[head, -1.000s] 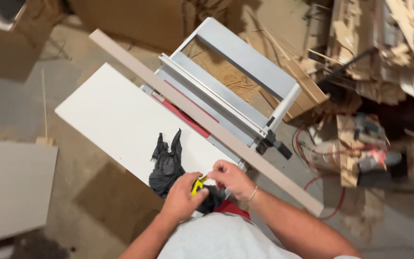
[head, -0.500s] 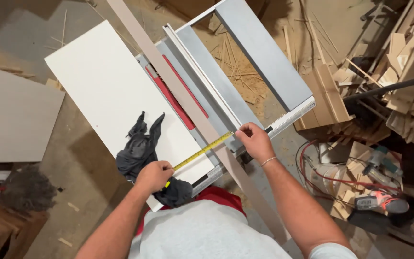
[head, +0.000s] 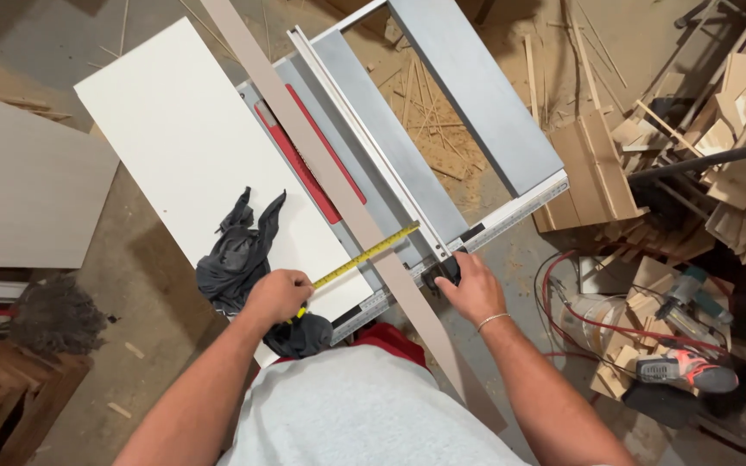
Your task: Measuring and positioning wooden boards on a table saw for cutting.
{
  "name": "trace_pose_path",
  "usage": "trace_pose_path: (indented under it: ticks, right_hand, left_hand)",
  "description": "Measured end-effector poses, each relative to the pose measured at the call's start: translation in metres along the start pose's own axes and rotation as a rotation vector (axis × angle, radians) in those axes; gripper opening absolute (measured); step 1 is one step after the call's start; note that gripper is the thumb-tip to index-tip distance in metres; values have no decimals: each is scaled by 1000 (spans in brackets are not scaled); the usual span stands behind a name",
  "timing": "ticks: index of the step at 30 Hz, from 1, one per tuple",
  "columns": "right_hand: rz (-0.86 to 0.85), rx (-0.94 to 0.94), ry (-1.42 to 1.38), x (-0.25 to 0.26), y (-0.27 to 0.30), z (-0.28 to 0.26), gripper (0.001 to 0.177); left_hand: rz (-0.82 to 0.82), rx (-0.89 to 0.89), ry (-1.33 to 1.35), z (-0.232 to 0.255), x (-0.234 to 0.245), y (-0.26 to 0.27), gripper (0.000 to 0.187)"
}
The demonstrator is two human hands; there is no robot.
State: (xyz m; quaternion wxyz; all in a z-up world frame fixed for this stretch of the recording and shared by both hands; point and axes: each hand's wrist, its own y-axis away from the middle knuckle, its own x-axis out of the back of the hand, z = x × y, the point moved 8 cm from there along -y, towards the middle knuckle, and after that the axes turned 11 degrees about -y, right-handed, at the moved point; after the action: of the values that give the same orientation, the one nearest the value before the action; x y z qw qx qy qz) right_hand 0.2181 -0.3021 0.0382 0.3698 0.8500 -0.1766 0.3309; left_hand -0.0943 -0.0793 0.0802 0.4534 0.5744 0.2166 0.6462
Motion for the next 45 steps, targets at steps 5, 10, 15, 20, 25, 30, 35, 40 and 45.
trace_pose_path:
  ticks: [5,10,15,20,25,30,35,40,45]
  right_hand:
    - [48,-16,39,-12,1,22,64]
    - [81,-17,22,-17,3,31,57]
    - [102,-1,31,-16,4,23,55]
    - [146,-38,29,-20,-1,31,49]
    - [190,-38,-18,-18,5,25,46]
    - [251,-13,-23,-23,4,33,46]
    - [278,14,-16,-15,3,28,44]
    - [266,49,8,-6,3,24,44]
    - [333,181,121,-3,-3,15,50]
  left_hand:
    - [11,0,-34,-21,-12,-33,22]
    - [-28,14,-107,-16,-13,-43,20]
    - [-23,23,-48,-26,-26,-63,16]
    - [-112,24,-136,-22,-26,-65,16]
    - [-129,35,-178,-18,-21,-61,17]
    - [-143,37,-187,-16,-23,-63,18]
    - [-139,25,-202,-6,-18,-58,20]
    - [-118,31,-205,-6,-23,-65,18]
    - [-135,30,-207,-4,-22,-63,19]
